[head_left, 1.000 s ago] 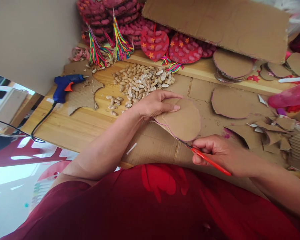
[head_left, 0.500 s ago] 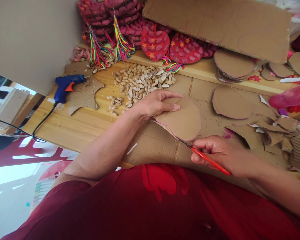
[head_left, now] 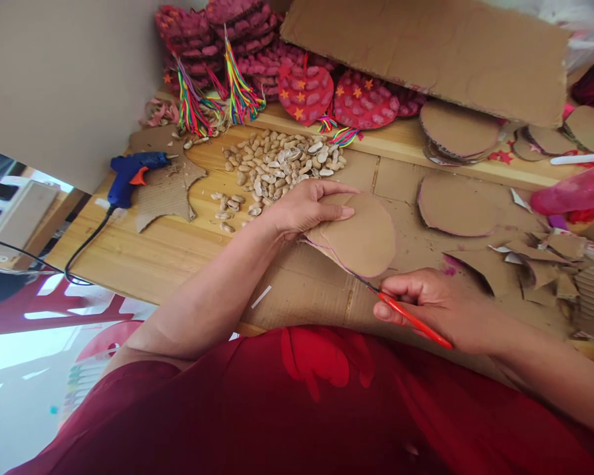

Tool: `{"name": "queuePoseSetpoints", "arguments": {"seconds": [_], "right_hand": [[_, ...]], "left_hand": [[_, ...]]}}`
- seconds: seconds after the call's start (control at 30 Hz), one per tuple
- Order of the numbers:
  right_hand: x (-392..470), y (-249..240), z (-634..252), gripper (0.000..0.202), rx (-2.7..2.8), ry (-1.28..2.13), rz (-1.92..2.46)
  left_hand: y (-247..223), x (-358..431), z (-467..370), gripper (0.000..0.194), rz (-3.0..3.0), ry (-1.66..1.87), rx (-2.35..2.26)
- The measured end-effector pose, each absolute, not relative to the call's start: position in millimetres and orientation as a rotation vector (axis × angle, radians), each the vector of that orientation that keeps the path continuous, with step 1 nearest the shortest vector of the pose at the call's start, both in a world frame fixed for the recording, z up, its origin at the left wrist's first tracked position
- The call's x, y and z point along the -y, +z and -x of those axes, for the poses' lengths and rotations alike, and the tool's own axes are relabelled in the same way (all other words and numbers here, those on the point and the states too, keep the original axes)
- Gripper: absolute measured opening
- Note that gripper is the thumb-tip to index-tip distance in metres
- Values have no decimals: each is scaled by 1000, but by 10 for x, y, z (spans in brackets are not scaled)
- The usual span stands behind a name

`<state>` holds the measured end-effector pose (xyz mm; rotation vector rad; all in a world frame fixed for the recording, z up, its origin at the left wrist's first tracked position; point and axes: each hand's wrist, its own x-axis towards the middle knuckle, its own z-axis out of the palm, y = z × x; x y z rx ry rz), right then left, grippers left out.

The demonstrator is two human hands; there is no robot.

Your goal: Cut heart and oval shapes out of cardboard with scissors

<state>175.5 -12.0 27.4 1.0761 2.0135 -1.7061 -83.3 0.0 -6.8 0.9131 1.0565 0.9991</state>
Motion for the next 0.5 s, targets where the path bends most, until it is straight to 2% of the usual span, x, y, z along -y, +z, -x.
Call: {"name": "queuePoseSetpoints", "arguments": {"seconds": [0.33,0.5], "right_hand": [[143,302,-1740,50,-2124,-1589,-1087],[159,301,-1710,46,-2004,-1734,-1087]], "left_hand": [[-74,-3,827,44,-905,993,-1055],[-59,0,823,41,-906,1016,-1043]]}}
